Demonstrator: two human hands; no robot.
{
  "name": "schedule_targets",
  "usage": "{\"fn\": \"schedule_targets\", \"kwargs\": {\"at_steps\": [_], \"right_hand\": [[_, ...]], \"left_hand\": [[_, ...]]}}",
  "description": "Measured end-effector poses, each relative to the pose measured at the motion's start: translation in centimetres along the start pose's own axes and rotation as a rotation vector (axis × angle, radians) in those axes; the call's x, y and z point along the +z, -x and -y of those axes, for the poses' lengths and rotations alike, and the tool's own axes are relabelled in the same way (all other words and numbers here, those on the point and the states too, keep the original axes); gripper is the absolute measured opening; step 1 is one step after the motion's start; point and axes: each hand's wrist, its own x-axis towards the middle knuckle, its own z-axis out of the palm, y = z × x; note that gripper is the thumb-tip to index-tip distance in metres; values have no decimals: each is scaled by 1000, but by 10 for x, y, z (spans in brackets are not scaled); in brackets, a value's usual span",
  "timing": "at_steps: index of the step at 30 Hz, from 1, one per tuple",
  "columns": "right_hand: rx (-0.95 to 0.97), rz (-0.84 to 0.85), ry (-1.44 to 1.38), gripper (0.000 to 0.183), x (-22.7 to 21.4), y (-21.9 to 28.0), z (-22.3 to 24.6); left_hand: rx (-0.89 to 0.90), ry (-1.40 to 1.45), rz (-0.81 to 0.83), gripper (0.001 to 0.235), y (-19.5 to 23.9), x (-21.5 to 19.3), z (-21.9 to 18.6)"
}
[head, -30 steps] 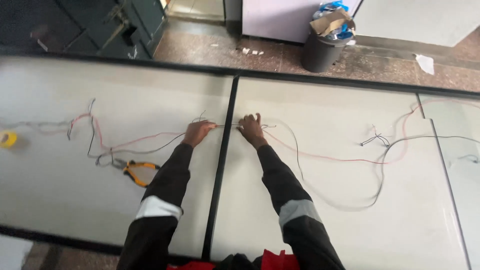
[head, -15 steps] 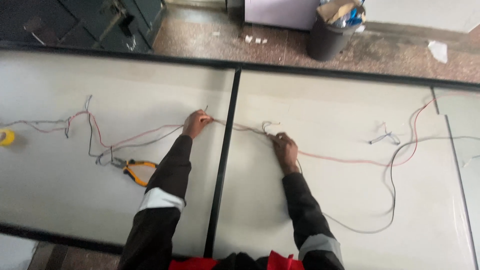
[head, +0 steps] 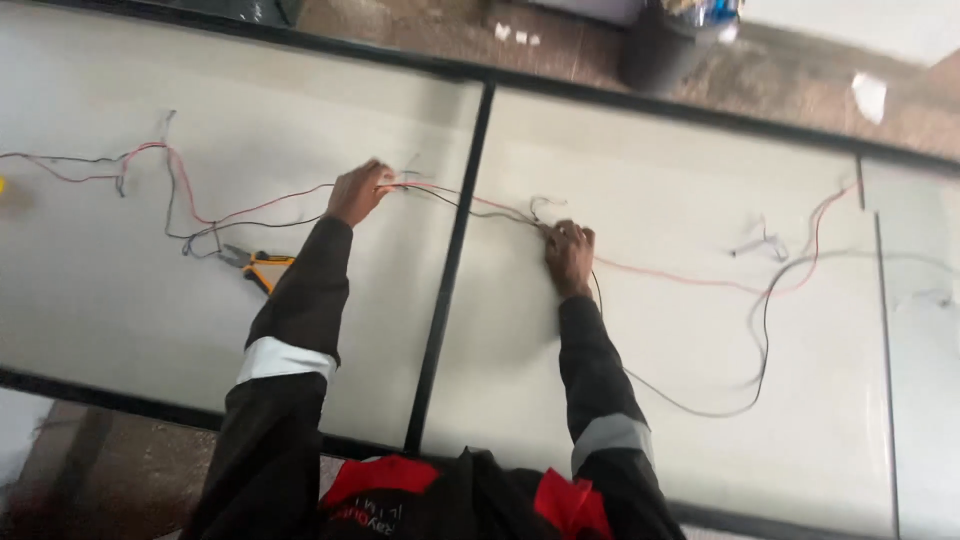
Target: Connecting and securing electrical wires within a large metal sign frame using pliers and wire strippers.
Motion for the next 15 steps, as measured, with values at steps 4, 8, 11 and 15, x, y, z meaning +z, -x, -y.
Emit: {"fn": "schedule_targets", "kwargs": {"at_steps": [4,8,11,15], "right_hand": [[-13,-36,-9,10,-27,-7,20],[39,-81,-9,5,-32,-5,29],[212,-97,-176,12,-52,15,52],[111,-317,199,9,-13,-10,67]], "left_hand": [[-94,259,-30,16,4,40,46],[54,481,-165,18,-16,71,55],[75,645,-226,18,-4,94,43],[71,611,-392,5,-9,111,56]]}}
